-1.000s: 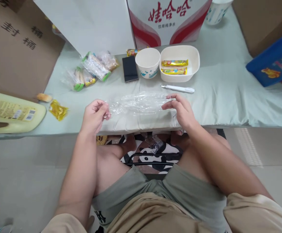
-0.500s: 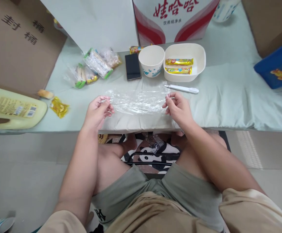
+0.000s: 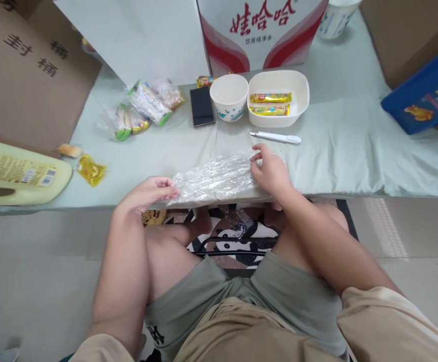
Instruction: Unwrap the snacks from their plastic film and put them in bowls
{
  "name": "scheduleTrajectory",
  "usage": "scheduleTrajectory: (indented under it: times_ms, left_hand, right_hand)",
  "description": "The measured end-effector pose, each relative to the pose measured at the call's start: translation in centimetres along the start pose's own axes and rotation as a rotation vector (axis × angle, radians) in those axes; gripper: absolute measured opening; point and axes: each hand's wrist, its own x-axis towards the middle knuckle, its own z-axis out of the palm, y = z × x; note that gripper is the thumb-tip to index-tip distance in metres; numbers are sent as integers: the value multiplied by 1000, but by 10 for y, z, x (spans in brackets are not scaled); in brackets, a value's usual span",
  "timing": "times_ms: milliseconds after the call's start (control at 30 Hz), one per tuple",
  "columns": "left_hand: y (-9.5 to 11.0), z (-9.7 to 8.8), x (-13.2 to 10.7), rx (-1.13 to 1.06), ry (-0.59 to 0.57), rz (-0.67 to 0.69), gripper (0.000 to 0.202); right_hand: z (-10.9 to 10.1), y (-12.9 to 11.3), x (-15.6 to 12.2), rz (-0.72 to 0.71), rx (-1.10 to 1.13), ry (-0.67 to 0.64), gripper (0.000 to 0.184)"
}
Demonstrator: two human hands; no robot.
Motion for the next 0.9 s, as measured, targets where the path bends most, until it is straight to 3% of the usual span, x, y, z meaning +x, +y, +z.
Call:
scheduleTrajectory:
  times_ms: [67, 200, 300, 433, 633, 733, 833, 900]
  left_hand:
    - [-5, -1, 3, 79, 49, 23, 22]
    - [-8, 4, 17, 206, 364, 181, 36]
    - [-4, 13, 28, 345, 417, 279, 36]
    - [6, 22, 30, 393, 237, 359, 12]
    - [26, 28, 5, 108, -157, 423, 17]
    - [36, 30, -8, 80, -383, 395, 30]
    - [41, 29, -15, -11, -540, 294, 44]
    - [41, 27, -14, -155, -445, 296, 56]
  right_hand:
    - [2, 0, 0, -59, -92, 53, 49]
    - [5, -2, 1, -135, -235, 114, 54]
    - [7, -2, 3, -201, -252, 86, 60]
    - [1, 2, 1, -251, -243, -54, 74]
    - [-12, -9, -5, -535, -218, -118, 76]
    - [-7, -26, -5, -632, -176, -256, 77]
    - [-4, -40, -5, -640, -39, -467, 45]
    - [-4, -45, -6, -547, 100, -572, 24]
